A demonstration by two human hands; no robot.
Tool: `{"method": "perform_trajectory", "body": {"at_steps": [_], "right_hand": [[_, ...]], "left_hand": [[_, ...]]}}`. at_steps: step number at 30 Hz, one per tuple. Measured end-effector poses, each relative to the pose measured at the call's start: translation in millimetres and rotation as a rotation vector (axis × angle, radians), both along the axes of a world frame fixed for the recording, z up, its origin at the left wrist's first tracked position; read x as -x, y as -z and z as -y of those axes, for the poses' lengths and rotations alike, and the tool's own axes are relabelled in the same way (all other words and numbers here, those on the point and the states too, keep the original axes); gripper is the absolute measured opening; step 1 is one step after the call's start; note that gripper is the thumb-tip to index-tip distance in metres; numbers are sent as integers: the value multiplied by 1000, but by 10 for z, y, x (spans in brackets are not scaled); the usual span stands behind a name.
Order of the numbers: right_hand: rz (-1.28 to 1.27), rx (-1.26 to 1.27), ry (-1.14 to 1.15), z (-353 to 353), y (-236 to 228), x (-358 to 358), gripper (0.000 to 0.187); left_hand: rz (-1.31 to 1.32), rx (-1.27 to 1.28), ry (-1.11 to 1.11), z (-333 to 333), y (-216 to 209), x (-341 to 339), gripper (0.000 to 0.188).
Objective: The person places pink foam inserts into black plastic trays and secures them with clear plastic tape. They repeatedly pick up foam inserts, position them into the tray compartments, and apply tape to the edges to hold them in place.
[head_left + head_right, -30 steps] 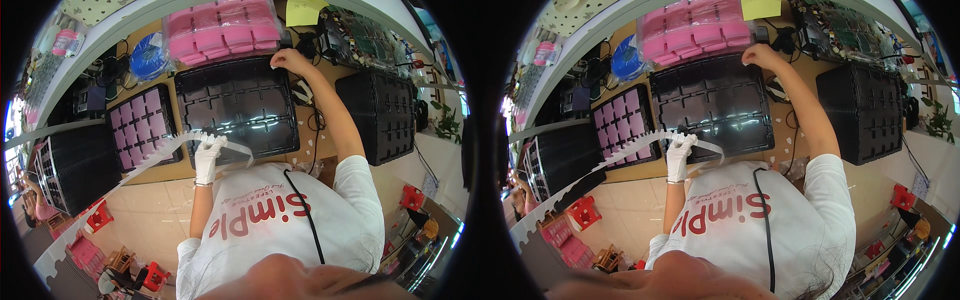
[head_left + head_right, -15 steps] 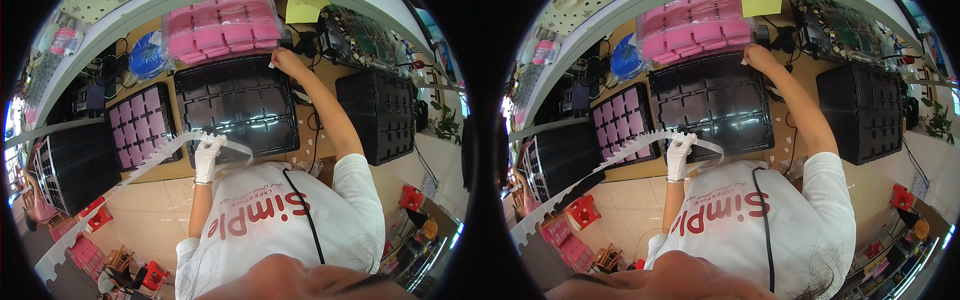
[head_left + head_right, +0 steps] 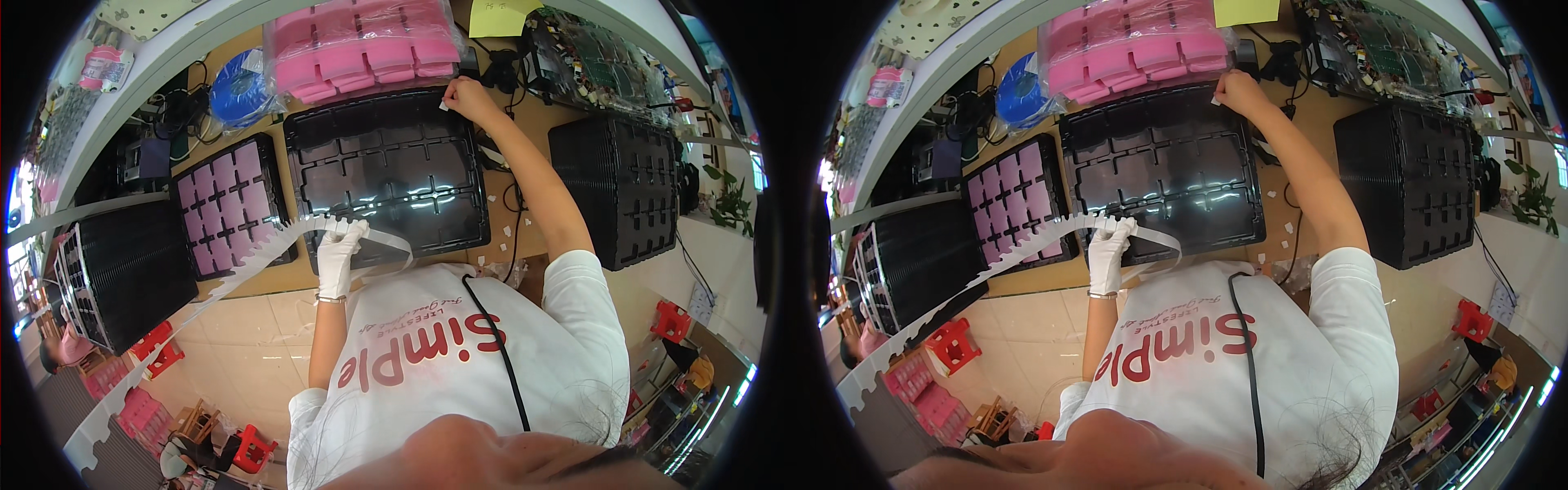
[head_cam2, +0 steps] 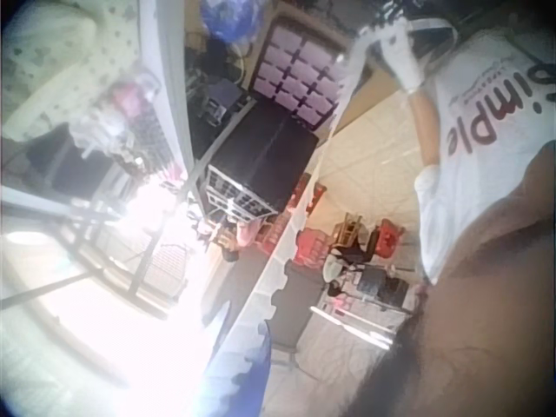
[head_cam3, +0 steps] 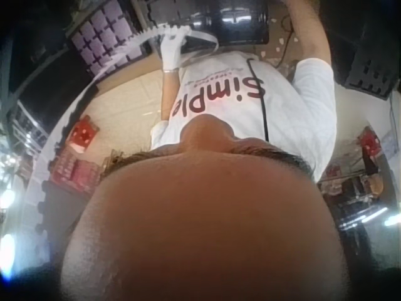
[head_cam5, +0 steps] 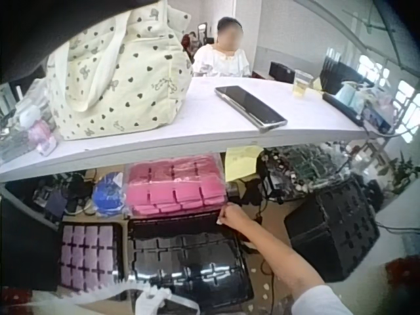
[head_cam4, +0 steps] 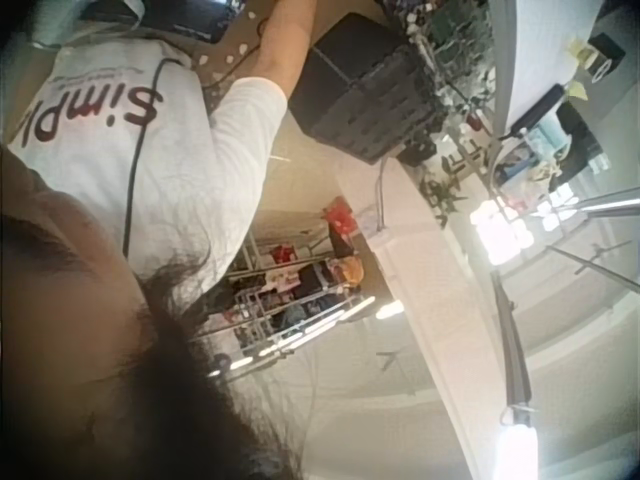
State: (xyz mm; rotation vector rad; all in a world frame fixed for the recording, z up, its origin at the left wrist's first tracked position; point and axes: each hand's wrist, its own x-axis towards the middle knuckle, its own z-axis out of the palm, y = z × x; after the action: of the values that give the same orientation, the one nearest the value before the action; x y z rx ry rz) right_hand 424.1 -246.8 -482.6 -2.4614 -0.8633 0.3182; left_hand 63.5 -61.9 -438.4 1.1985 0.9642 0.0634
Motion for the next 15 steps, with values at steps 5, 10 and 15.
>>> {"method": "perform_trajectory", "body": {"at_steps": [5, 10, 15], "right_hand": [[21, -1, -6, 22, 94, -63, 13], [-15, -30, -212, 132, 38, 67, 11], [-713, -760, 73, 266, -138, 456, 6]], "left_hand": [[-60, -26, 12, -15, 68, 31, 10], [-7, -13, 14, 11, -32, -1, 12], [-9, -45, 30, 11, -73, 25, 13]]}}
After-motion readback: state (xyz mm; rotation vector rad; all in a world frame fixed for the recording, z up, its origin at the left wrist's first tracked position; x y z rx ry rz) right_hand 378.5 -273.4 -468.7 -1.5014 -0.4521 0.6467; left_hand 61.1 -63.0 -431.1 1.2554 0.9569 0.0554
